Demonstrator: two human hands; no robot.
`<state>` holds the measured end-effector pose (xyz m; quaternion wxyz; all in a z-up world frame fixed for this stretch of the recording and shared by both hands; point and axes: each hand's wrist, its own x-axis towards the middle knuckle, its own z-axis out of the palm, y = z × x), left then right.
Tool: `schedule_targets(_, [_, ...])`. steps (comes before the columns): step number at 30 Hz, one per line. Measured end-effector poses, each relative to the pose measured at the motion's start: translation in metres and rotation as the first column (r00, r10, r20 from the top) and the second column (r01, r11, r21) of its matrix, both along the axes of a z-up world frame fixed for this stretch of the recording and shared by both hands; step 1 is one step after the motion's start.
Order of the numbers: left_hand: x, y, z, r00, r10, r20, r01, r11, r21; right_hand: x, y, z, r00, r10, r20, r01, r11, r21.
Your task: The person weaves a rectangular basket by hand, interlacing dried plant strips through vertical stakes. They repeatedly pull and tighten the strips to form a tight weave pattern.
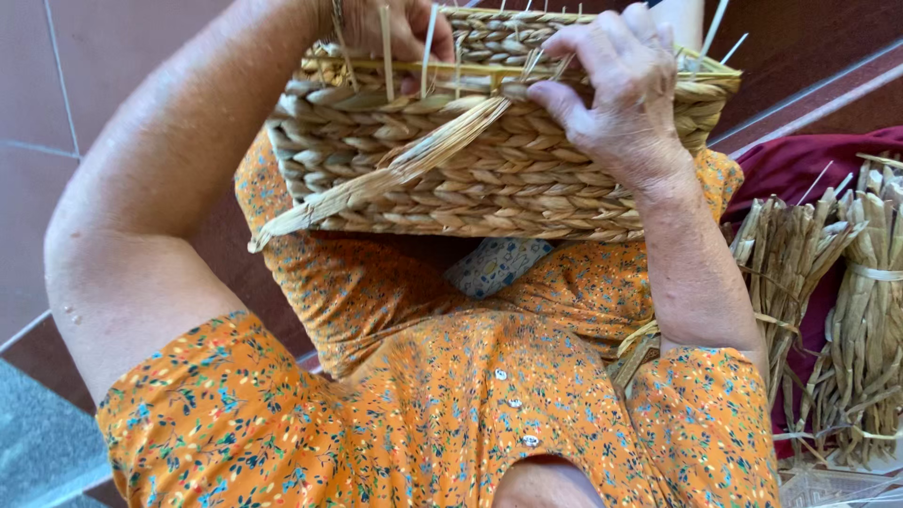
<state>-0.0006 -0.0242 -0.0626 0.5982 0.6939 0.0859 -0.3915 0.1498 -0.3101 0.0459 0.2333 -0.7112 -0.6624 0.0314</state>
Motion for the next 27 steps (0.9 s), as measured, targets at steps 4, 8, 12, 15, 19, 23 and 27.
schedule_targets(4, [-0.011,0.005,0.01,0.984,0.019,0.179,-0.012,0.999,-0.041,0.0,-0.004,-0.006,1.0,-0.007,-0.03,0.008,0.999,0.048])
schedule_targets(8, [-0.015,0.002,0.025,0.963,-0.058,0.263,0.028,0.993,0.118,-0.005,-0.003,-0.001,0.998,-0.008,-0.061,0.011,0.999,0.046])
schedule_targets(12, [-0.011,-0.017,0.039,0.954,-0.208,0.217,0.114,0.918,0.38,-0.009,-0.005,-0.001,0.998,0.006,-0.058,-0.001,0.996,0.09])
schedule_targets(15, [-0.014,-0.034,0.053,0.974,-0.165,0.155,0.044,0.808,0.588,-0.009,-0.01,-0.004,0.999,-0.014,-0.051,0.018,0.996,0.091])
schedule_targets(19, [-0.025,-0.042,0.072,0.929,-0.126,0.347,-0.107,0.809,0.578,-0.009,-0.014,-0.008,0.997,-0.027,-0.074,0.033,0.997,0.076])
schedule_targets(23, [-0.038,-0.044,0.077,0.869,-0.106,0.483,-0.229,0.778,0.585,-0.008,-0.016,-0.008,0.995,-0.013,-0.101,0.023,0.995,0.097])
schedule_targets(27, [-0.037,-0.048,0.061,0.807,-0.455,0.376,-0.175,0.425,0.888,-0.009,-0.017,-0.011,0.994,-0.013,-0.104,0.024,0.994,0.11])
